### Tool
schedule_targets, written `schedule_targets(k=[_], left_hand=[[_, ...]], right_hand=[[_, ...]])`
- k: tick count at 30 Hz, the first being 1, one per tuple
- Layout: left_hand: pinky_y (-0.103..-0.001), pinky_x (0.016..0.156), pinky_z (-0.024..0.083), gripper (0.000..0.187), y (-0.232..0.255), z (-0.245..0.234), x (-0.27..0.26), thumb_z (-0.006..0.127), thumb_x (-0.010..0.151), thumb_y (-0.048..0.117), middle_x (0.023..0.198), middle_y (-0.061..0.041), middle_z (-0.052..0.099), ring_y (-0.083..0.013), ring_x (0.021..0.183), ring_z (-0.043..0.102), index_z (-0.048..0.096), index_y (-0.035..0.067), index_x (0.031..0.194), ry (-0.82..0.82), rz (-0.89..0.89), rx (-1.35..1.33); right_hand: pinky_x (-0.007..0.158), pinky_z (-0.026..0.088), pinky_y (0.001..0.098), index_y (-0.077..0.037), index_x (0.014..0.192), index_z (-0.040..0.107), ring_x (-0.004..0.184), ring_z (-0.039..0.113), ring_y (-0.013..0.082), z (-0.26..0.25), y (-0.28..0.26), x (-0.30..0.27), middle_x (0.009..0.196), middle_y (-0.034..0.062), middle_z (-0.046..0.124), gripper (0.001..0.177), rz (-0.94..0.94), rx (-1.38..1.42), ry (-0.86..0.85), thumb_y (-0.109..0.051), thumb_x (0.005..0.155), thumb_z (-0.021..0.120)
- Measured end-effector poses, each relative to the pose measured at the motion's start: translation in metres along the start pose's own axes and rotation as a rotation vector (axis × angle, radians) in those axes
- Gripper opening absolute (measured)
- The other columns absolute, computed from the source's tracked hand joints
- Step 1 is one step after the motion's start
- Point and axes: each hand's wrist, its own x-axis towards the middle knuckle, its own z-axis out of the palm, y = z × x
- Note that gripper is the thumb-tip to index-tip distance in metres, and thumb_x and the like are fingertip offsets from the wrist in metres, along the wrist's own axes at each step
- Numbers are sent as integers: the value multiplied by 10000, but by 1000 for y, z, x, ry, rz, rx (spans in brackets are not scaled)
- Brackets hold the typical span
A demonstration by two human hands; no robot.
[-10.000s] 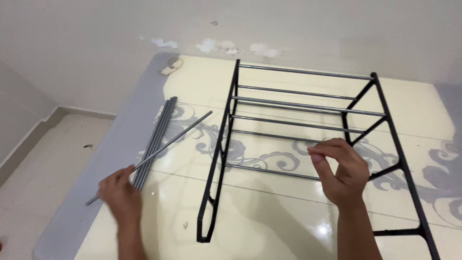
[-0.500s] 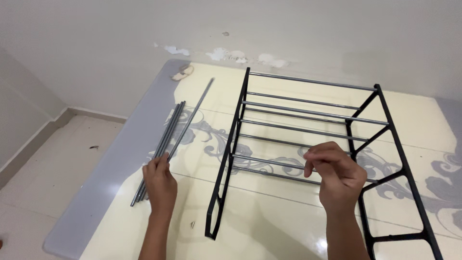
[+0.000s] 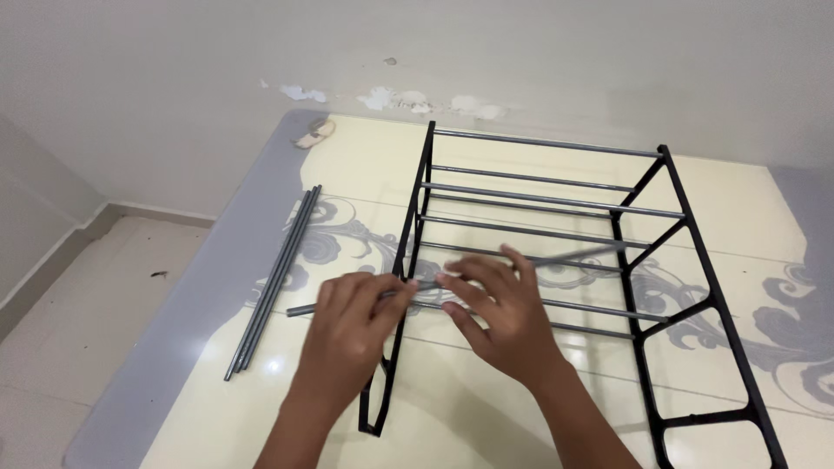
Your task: The person assembles a metal rack by inserting horizontal rods into the side frames. They repeatedly pick up rods, align them with the frame slots, and push them into place, occasionally adjusting the rack's position on the table.
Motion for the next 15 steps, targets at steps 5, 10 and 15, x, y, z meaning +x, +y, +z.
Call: schedule_targets(k=[5, 10, 15], left_hand=[[-420, 958, 465, 293, 0, 15, 4, 692, 857, 21, 1119, -66, 705, -256, 1069, 645, 725, 55, 1146, -6, 41, -49], [-455, 1044, 444, 277, -20, 40, -4, 671, 974, 109, 1171, -81, 692, -289, 1142, 624, 682, 80, 1250, 185, -187, -56], [-438, 1109, 419, 446, -42, 63, -17, 663, 993, 241, 1388, -157, 622, -323, 1343, 546, 588, 54, 1390, 57, -629, -491]], right_hand=[[776, 387, 366, -187, 1123, 785, 766, 591, 132, 18, 22, -13, 850, -46, 692, 240, 51, -6, -5, -126, 891, 775], [729, 360, 343, -161, 1055, 785, 733, 573, 141, 15, 62, -20, 809, -20, 684, 169, 112, 1, -35, -135, 888, 783], [720, 350, 338, -140, 1026, 796, 711, 551, 152, 2, 82, -31, 791, -4, 682, 158, 276, 48, -50, -129, 870, 775]])
